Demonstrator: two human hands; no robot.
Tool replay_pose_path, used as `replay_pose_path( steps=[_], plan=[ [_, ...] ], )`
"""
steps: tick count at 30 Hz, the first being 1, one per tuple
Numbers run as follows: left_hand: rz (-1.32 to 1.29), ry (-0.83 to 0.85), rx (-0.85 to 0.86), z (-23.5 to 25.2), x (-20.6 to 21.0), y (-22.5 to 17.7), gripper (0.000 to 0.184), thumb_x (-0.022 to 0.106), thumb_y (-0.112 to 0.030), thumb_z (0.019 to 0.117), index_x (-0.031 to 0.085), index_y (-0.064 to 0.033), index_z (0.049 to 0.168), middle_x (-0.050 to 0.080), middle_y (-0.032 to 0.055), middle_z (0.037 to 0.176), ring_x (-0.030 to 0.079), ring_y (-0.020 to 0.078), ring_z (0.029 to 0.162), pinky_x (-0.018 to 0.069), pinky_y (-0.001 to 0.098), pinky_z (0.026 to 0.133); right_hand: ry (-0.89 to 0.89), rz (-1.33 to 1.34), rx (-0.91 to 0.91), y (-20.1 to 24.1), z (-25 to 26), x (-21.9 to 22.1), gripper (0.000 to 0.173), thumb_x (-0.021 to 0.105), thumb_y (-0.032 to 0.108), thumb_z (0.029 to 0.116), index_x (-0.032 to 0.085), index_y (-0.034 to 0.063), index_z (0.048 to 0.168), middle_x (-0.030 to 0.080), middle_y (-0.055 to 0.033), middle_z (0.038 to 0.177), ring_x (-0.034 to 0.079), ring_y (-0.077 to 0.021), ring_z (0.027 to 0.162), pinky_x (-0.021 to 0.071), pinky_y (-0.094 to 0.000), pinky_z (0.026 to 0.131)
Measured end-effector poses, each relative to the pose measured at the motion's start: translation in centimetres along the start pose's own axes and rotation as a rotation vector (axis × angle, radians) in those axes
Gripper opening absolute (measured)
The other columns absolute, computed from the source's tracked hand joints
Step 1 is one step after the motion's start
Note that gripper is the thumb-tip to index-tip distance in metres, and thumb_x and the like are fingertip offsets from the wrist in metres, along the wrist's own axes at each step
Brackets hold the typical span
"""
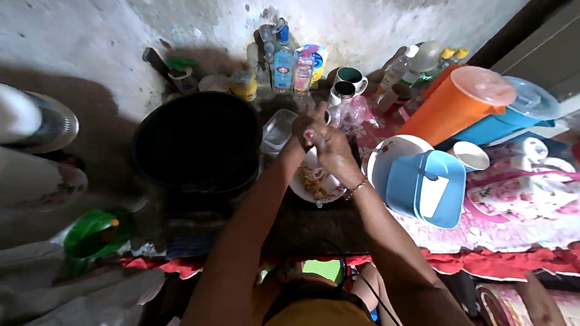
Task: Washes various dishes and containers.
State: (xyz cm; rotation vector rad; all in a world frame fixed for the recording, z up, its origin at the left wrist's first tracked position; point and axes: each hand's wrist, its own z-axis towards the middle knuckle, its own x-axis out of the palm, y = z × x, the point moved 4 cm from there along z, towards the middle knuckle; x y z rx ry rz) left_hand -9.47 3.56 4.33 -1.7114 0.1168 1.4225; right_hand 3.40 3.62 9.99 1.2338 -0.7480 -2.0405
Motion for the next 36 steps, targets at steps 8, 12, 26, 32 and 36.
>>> replay_pose_path(
  steps=[8,12,26,32,36],
  plan=[
    [-0.732,-0.063,-0.206,-4.4,0.6,4.6,0.044,0.051,-0.034,0.1072,0.056,-0.0046,0.139,0.063,0.0226,0.128,0.061,0.0347,0.119,0.0469,0.0572,0.102,-0.341,0.347,0.401,-9.5,-0.8,-0.3,0.042,0.055,0.038,0.1058,0.047,0.0165,0.071,0.042,0.0042,0.055,0.037,-0.0042,0.043,0.0343,-0.0215,0.043],
    [-0.876,-0.072,-0.278,-5.7,1.6,4.6,0.039,0.052,-0.031,0.1074,0.056,-0.0059,0.137,0.063,0.0205,0.127,0.06,0.0315,0.115,0.048,0.0546,0.098,-0.256,0.17,0.244,-10.6,-0.6,1.2,0.021,0.052,0.012,0.1074,0.063,-0.001,0.12,0.068,-0.0148,0.116,0.066,-0.0185,0.098,0.055,-0.0375,0.087],
    [-1.359,0.059,-0.461,-7.3,2.3,5.7,0.044,0.051,-0.029,0.1079,0.045,-0.0088,0.147,0.058,0.0171,0.131,0.063,0.0268,0.107,0.0565,0.0428,0.086,-0.148,-0.065,0.521,-12.0,-1.2,2.1,0.024,0.059,0.018,0.1057,0.069,-0.0009,0.116,0.07,-0.0219,0.1,0.067,-0.0306,0.071,0.0575,-0.0489,0.068],
    [-1.076,-0.209,-0.264,-6.6,2.8,5.9,0.037,0.069,-0.016,0.0984,0.06,0.0043,0.128,0.068,0.0179,0.111,0.068,0.0193,0.094,0.0581,0.0394,0.084,0.04,-0.075,0.697,-12.8,-1.2,3.1,0.029,0.056,0.015,0.1055,0.065,0.0011,0.129,0.07,-0.0247,0.101,0.069,-0.0353,0.077,0.057,-0.0539,0.073],
    [-0.911,-0.298,-0.21,-5.7,1.9,6.5,0.037,0.07,-0.015,0.0965,0.062,0.0043,0.127,0.069,0.0212,0.113,0.069,0.0253,0.103,0.0556,0.0462,0.095,0.088,0.032,0.646,-13.2,-1.7,3.7,0.037,0.044,0.018,0.1112,0.054,0.0047,0.145,0.069,-0.0219,0.113,0.069,-0.0291,0.086,0.0574,-0.0466,0.079]
  ],
)
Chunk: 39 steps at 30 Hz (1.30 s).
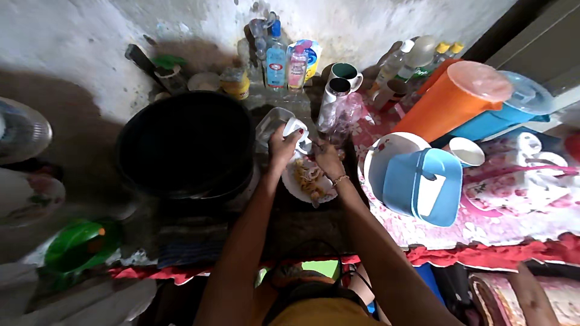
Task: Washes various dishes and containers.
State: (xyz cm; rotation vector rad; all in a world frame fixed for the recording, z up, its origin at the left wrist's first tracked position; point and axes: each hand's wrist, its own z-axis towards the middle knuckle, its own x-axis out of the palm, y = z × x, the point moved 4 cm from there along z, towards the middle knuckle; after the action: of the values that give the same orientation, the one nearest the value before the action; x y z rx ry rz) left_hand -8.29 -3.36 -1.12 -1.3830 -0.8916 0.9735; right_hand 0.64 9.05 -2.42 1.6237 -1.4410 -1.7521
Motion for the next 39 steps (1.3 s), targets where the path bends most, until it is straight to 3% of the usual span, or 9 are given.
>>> replay_pose_path(
  steps=[3,7,13,17,21,25,32,37,39],
  plan=[
    [0.075,-0.069,0.028,0.6,-0.8,-0.3,0.04,0.07,-0.016,0.0973,0.061,0.0033,0.131,0.068,0.022,0.12,0.067,0.0269,0.111,0.053,0.0464,0.1,0.29,-0.321,-0.023,-0.8,-0.8,1.2,0.05,0.065,0.016,0.1009,0.051,-0.002,0.145,0.059,-0.0275,0.137,0.059,-0.0418,0.126,0.0448,-0.0576,0.108],
    [0.03,-0.139,0.011,1.1,-1.0,0.7,0.036,0.068,-0.017,0.0987,0.063,0.0046,0.126,0.068,0.0204,0.117,0.067,0.0234,0.107,0.0532,0.0431,0.097,0.379,-0.65,-0.189,-3.8,-0.8,4.6,0.042,0.057,0.009,0.0999,0.062,0.0093,0.142,0.06,-0.023,0.142,0.055,-0.0439,0.132,0.0394,-0.0614,0.112],
    [0.12,-0.15,-0.105,0.4,-0.5,2.1,0.034,0.058,-0.023,0.1056,0.063,0.0038,0.125,0.069,0.0229,0.112,0.067,0.0306,0.104,0.0513,0.0509,0.096,-0.195,0.15,-0.161,-0.7,-1.9,1.1,0.043,0.062,0.007,0.0993,0.056,-0.0002,0.141,0.064,-0.0231,0.13,0.067,-0.0309,0.112,0.0539,-0.0479,0.097],
    [0.17,-0.026,-0.07,-1.3,1.8,0.6,0.031,0.053,-0.017,0.1072,0.065,0.0044,0.126,0.068,0.0247,0.116,0.066,0.0336,0.108,0.0495,0.0519,0.098,-0.217,0.283,-0.269,1.2,-1.3,2.8,0.05,0.044,0.015,0.1071,0.04,0.0072,0.156,0.044,-0.0157,0.159,0.048,-0.0284,0.141,0.0414,-0.0485,0.114],
    [0.116,0.118,-0.079,-2.1,0.9,2.8,0.03,0.058,-0.026,0.1057,0.065,-0.0049,0.126,0.069,0.0176,0.107,0.065,0.0247,0.086,0.055,0.0454,0.077,-0.264,0.099,-0.044,0.9,0.8,1.3,0.042,0.04,0.03,0.1123,0.054,0.0022,0.14,0.066,-0.0271,0.121,0.066,-0.0416,0.107,0.0515,-0.0586,0.091],
    [0.018,0.124,-0.219,-2.9,1.5,5.0,0.031,0.056,-0.016,0.1064,0.061,0.0074,0.126,0.065,0.0249,0.117,0.063,0.0297,0.105,0.0504,0.0472,0.095,-0.249,-0.133,-0.043,2.1,3.0,-1.1,0.04,0.045,0.025,0.1098,0.06,-0.0041,0.133,0.069,-0.0292,0.114,0.067,-0.0436,0.11,0.0498,-0.0599,0.097],
    [0.269,0.304,-0.175,-2.4,1.7,4.0,0.039,0.045,-0.021,0.1107,0.059,0.0045,0.136,0.06,0.0268,0.137,0.056,0.0389,0.13,0.0403,0.0555,0.112,-0.386,0.29,-0.305,6.7,3.8,-3.8,0.039,0.044,0.022,0.1079,0.054,-0.0037,0.136,0.066,-0.0184,0.114,0.067,-0.0177,0.095,0.0562,-0.038,0.087],
    [-0.573,-0.111,-0.367,-1.5,2.3,0.0,0.052,0.029,-0.039,0.1132,0.048,-0.0013,0.143,0.055,0.0164,0.137,0.055,0.024,0.124,0.0466,0.0442,0.104,-0.249,0.341,-0.381,7.3,0.8,-0.1,0.038,0.043,0.021,0.1047,0.053,0.0064,0.139,0.063,-0.0095,0.113,0.063,-0.0114,0.09,0.0556,-0.0317,0.075],
    [-0.861,-0.181,-0.391,-1.0,3.1,-0.4,0.048,0.033,-0.044,0.1111,0.056,-0.0063,0.129,0.063,0.0089,0.113,0.062,0.0159,0.1,0.0539,0.0364,0.087,-0.133,0.239,-0.319,6.3,-0.2,2.3,0.045,0.046,0.025,0.1029,0.055,0.0106,0.145,0.057,-0.015,0.142,0.057,-0.0256,0.124,0.0489,-0.0488,0.099]
  ],
)
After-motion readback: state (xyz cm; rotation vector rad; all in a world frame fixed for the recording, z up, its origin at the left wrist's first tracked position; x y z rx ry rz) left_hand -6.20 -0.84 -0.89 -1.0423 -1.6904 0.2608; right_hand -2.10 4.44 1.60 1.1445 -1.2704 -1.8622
